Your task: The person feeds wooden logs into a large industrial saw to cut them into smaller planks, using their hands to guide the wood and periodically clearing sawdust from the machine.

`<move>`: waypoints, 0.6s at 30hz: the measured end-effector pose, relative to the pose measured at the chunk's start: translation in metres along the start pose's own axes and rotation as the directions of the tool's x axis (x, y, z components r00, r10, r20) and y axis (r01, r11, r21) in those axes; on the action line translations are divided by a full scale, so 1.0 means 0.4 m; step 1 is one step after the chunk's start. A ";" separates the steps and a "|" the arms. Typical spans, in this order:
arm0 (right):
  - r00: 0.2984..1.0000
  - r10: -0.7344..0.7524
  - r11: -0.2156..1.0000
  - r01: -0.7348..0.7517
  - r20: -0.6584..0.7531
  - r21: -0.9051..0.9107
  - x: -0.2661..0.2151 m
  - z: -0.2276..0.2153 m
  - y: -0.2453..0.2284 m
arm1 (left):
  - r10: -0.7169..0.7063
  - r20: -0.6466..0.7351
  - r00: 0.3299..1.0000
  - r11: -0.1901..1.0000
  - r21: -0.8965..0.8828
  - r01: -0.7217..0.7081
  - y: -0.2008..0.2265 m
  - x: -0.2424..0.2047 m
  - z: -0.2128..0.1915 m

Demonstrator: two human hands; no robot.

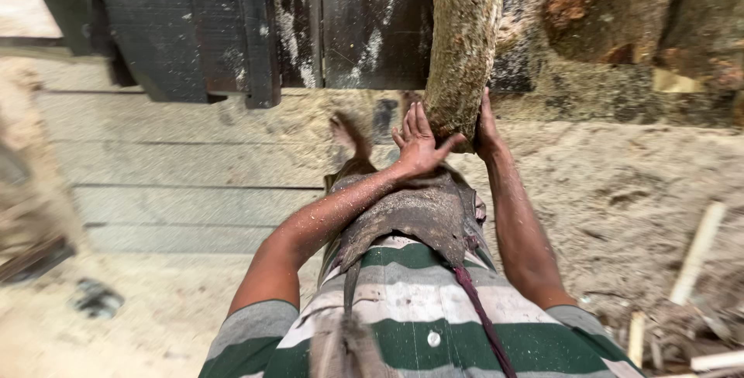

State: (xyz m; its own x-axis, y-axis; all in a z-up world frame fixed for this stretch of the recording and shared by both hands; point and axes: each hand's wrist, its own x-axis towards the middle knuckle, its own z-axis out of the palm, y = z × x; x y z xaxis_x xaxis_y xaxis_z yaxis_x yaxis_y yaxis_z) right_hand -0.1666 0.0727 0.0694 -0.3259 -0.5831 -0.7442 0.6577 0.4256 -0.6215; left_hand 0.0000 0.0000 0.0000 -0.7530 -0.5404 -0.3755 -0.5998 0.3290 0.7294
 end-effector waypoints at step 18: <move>0.987 -0.161 0.709 0.134 0.026 -0.692 0.030 0.370 0.118 | -0.232 0.325 0.917 0.453 -0.798 0.397 -0.176 -0.194 -0.501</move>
State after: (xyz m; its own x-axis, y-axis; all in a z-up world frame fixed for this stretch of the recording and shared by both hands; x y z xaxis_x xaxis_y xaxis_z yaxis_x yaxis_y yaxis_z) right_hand -0.0392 -0.0166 0.0672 -0.4099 -0.6618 -0.6277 -0.0473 0.7026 -0.7100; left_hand 0.1549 -0.1365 0.0924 -0.6392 -0.3205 -0.6991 -0.3544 -0.6840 0.6376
